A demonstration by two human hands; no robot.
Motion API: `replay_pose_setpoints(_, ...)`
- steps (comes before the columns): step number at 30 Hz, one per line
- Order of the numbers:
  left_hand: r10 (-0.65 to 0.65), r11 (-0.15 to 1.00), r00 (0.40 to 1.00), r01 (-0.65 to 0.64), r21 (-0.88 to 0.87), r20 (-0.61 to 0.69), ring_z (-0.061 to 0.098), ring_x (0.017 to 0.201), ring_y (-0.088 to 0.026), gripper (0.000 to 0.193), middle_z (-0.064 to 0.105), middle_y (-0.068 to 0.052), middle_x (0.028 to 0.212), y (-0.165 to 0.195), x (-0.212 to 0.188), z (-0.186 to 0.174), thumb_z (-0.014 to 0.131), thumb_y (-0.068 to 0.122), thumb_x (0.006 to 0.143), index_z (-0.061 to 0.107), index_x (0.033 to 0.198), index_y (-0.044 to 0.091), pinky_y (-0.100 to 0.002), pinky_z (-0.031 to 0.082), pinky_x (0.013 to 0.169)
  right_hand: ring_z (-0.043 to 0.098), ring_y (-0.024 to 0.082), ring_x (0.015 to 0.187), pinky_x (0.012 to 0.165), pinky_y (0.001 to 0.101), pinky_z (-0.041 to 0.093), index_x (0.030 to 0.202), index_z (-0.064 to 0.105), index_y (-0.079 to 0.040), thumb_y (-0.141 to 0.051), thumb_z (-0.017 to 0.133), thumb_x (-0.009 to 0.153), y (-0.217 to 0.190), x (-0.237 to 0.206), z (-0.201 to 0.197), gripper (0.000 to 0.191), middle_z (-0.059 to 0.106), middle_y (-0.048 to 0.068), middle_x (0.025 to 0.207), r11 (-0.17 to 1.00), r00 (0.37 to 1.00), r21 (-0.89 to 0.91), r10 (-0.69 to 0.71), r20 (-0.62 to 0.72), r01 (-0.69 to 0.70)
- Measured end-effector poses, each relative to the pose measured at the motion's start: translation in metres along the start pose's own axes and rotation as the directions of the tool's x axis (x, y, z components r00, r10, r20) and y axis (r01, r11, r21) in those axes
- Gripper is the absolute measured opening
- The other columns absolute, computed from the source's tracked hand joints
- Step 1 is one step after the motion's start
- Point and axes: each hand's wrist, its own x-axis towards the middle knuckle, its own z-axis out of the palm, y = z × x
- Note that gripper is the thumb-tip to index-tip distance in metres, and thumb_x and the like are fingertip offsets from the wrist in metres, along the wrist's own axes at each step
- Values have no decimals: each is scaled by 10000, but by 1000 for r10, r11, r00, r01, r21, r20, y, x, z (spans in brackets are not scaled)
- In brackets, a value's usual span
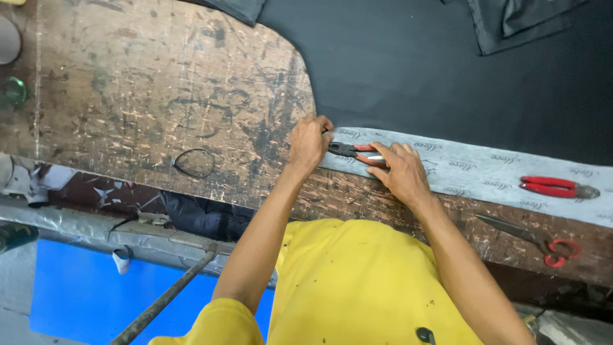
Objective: The person cuts a long strip from a large sheet of black vinyl fabric with scissors, following a marked line. They hold the fabric flat, use pliers as a weight, mark the material with chalk, and trim along the edge, repositioning the fabric as they cut.
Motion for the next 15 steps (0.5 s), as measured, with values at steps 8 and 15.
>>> replay_pose_setpoints(8,131,990,991,-130,49,-18,626,932,-344,75,659,-138,879,-1,-7,-8,736,77,816,741,890,66,-487,503,854,578,249,874,816,432,425,1118,703,-124,-284,839,814,-2,10,3,369,653,62,860,997,998,-72,41,56,-37)
replay_pose_setpoints(15,189,980,982,-188,59,-5,619,984,-320,118,637,-100,980,-10,-14,-3,677,72,894,713,1007,70,-453,514,881,606,257,871,820,433,437,1066,723,-89,-275,849,718,3,6,-3,415,687,71,892,992,1000,-123,7,31,-3)
